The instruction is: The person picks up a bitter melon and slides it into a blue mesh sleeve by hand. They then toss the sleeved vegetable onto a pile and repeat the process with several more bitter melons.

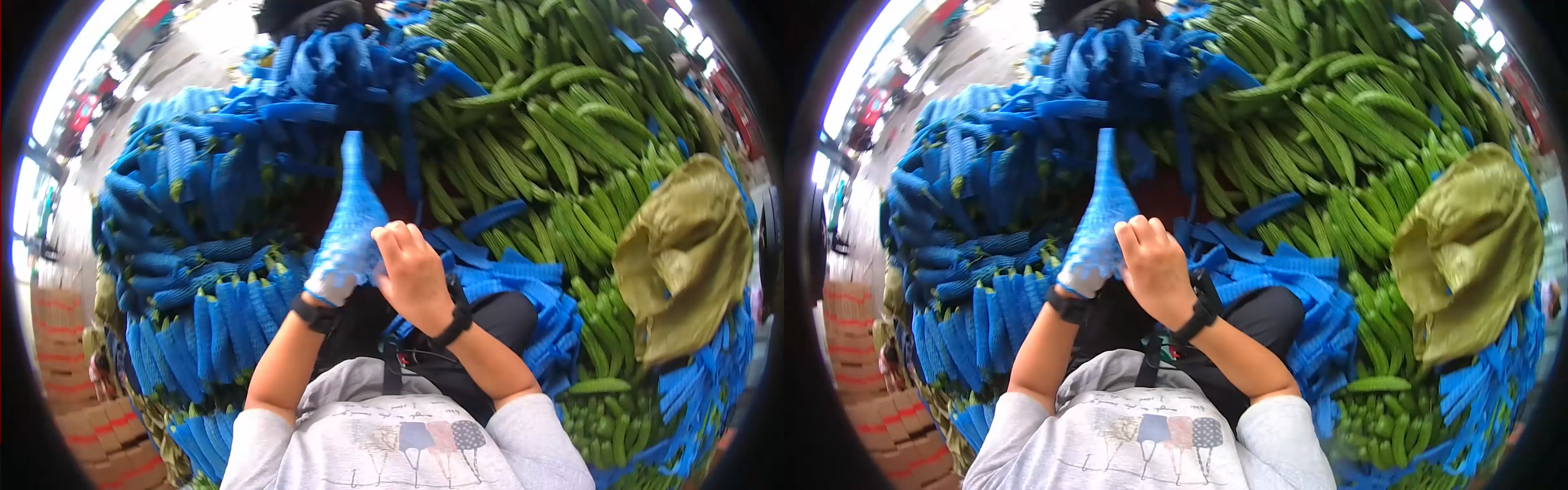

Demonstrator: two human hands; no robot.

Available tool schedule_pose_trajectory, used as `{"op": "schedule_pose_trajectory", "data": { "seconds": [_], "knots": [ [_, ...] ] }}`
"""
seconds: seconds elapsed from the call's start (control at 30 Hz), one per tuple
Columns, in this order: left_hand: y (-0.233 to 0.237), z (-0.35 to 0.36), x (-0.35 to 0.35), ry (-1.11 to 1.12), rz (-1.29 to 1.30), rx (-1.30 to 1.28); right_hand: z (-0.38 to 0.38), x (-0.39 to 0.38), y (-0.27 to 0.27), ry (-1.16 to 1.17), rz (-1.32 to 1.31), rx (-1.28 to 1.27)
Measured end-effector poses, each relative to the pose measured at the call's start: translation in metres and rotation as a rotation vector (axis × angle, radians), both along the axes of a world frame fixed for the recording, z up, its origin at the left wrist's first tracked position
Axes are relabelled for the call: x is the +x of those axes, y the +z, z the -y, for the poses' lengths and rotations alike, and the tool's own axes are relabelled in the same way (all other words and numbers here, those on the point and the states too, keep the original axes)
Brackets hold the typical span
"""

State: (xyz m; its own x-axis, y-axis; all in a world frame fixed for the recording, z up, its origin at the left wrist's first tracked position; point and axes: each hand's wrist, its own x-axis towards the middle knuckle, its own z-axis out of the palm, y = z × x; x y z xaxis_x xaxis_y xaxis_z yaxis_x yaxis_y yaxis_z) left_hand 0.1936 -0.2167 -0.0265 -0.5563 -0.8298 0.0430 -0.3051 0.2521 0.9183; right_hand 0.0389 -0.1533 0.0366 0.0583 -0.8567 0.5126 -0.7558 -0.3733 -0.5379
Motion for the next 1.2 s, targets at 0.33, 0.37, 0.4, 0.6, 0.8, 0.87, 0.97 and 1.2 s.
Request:
{"op": "schedule_pose_trajectory", "data": {
  "seconds": [0.33,0.37,0.4,0.6,0.8,0.87,0.97,1.2],
  "knots": [
    [0.004,0.029,-0.029,0.371,-0.549,0.577,0.015,0.006,-0.03,0.665,0.42,0.143],
    [0.006,0.034,-0.036,0.386,-0.655,0.685,0.022,-0.002,-0.032,0.701,0.454,0.182],
    [0.009,0.039,-0.042,0.396,-0.744,0.778,0.032,-0.015,-0.036,0.759,0.505,0.366],
    [0.032,0.076,-0.073,0.435,-1.102,1.18,0.124,-0.118,-0.162,0.236,0.956,0.756],
    [0.036,0.074,-0.091,0.5,-1.171,1.386,0.18,-0.214,-0.399,-0.319,0.109,0.57],
    [0.029,0.075,-0.09,0.491,-1.173,1.38,0.185,-0.221,-0.448,-0.428,-0.045,0.641],
    [0.019,0.07,-0.083,0.495,-1.167,1.369,0.195,-0.206,-0.475,-0.591,-0.143,0.872],
    [0.001,0.063,-0.068,0.489,-1.1,1.315,0.219,-0.177,-0.451,-0.426,-0.324,1.066]
  ]
}}
